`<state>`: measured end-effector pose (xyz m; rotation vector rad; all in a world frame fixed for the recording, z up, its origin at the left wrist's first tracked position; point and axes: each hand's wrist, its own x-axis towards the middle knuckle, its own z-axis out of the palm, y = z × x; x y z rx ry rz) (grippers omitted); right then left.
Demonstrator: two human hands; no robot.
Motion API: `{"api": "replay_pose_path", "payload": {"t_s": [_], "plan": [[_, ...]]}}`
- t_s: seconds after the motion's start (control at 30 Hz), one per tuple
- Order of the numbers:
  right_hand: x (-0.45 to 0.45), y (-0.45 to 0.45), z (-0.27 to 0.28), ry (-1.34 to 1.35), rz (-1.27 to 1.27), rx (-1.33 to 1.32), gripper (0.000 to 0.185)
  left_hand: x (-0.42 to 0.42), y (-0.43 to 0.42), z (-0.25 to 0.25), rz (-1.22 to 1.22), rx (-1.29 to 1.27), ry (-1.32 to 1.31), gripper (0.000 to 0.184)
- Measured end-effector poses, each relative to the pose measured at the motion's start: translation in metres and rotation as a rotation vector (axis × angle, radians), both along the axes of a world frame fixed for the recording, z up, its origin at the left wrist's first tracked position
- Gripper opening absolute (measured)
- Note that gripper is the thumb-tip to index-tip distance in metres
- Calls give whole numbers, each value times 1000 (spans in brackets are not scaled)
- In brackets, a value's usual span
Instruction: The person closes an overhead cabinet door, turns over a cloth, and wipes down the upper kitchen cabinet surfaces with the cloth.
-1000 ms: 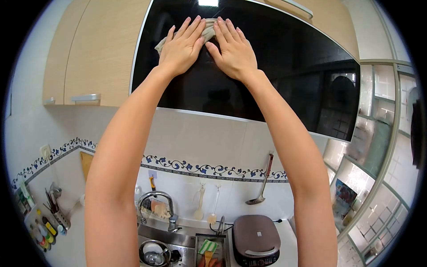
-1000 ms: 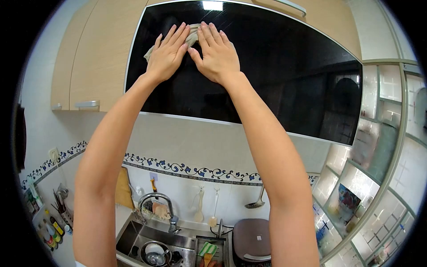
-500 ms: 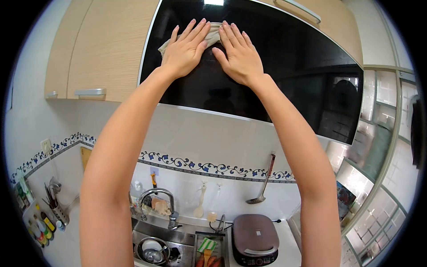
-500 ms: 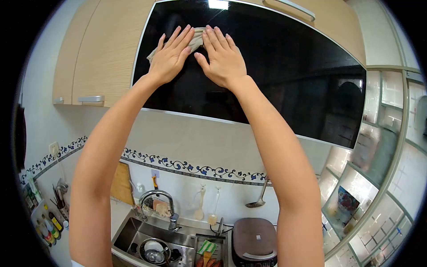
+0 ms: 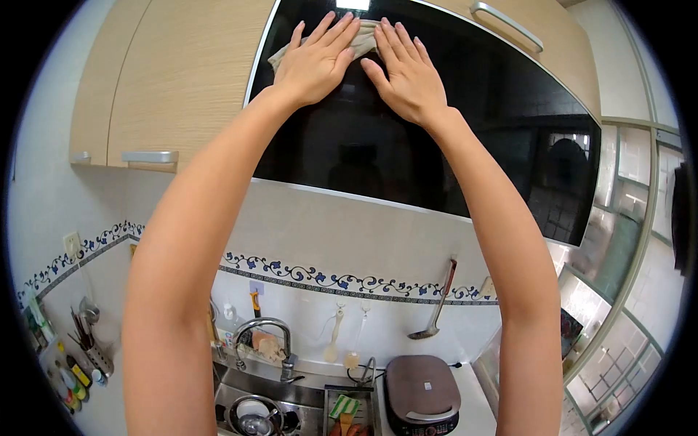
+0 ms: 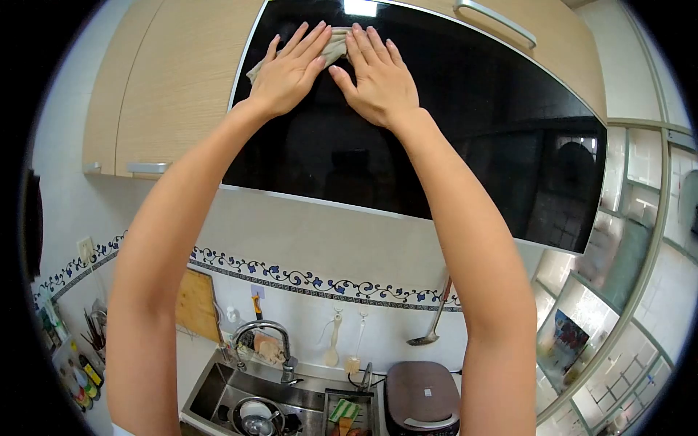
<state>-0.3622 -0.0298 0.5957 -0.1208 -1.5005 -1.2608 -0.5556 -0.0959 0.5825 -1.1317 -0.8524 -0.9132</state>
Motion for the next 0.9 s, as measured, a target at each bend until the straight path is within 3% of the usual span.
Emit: {"api": "replay_pose_path", "payload": {"t_s": [0.7,0.9], "plan": [[-16,-5,47,42,-63,-47,70,-16,-2,51,-66,-16,-4,52],[-20,-4,56,39,-59,-51,72,-29,4,68,16,45,40,53]]}}
